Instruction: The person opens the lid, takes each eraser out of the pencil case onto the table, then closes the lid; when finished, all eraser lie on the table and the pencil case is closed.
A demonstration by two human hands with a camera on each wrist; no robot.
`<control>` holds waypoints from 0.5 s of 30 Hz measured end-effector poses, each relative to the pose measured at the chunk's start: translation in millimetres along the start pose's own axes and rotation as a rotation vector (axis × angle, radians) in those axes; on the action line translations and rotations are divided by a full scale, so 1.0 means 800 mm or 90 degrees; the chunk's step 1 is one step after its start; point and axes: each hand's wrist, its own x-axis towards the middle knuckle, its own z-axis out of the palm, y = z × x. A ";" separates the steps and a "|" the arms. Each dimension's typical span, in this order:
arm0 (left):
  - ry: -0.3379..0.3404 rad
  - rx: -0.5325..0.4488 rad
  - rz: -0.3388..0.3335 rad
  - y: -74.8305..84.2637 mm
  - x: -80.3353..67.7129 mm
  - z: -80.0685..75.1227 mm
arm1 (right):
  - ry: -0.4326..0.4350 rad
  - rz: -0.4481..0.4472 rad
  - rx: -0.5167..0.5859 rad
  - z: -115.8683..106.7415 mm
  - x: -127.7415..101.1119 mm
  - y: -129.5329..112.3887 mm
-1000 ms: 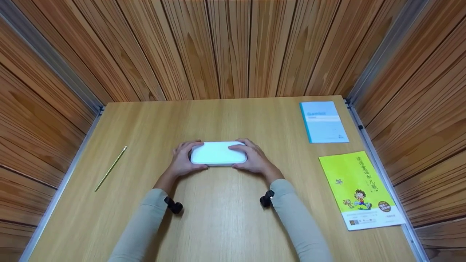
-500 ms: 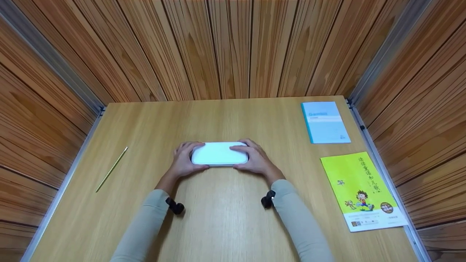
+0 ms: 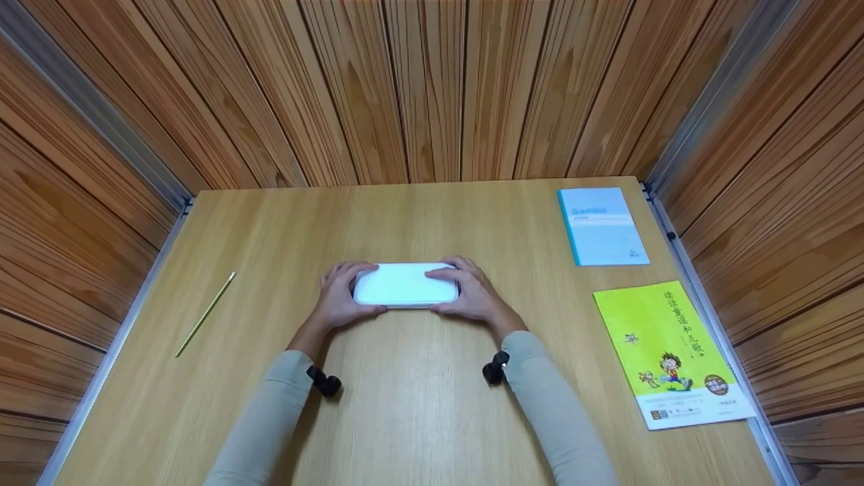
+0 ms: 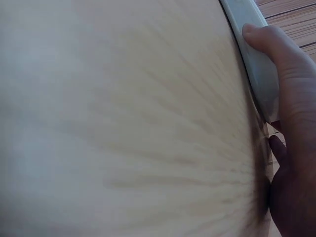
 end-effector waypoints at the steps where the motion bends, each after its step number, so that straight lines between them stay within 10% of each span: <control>1: 0.001 0.000 0.001 -0.001 0.000 0.000 | -0.001 0.000 0.001 0.000 0.000 0.000; 15: 0.000 0.011 -0.003 0.000 -0.001 0.002 | -0.019 0.018 0.010 -0.004 0.004 -0.001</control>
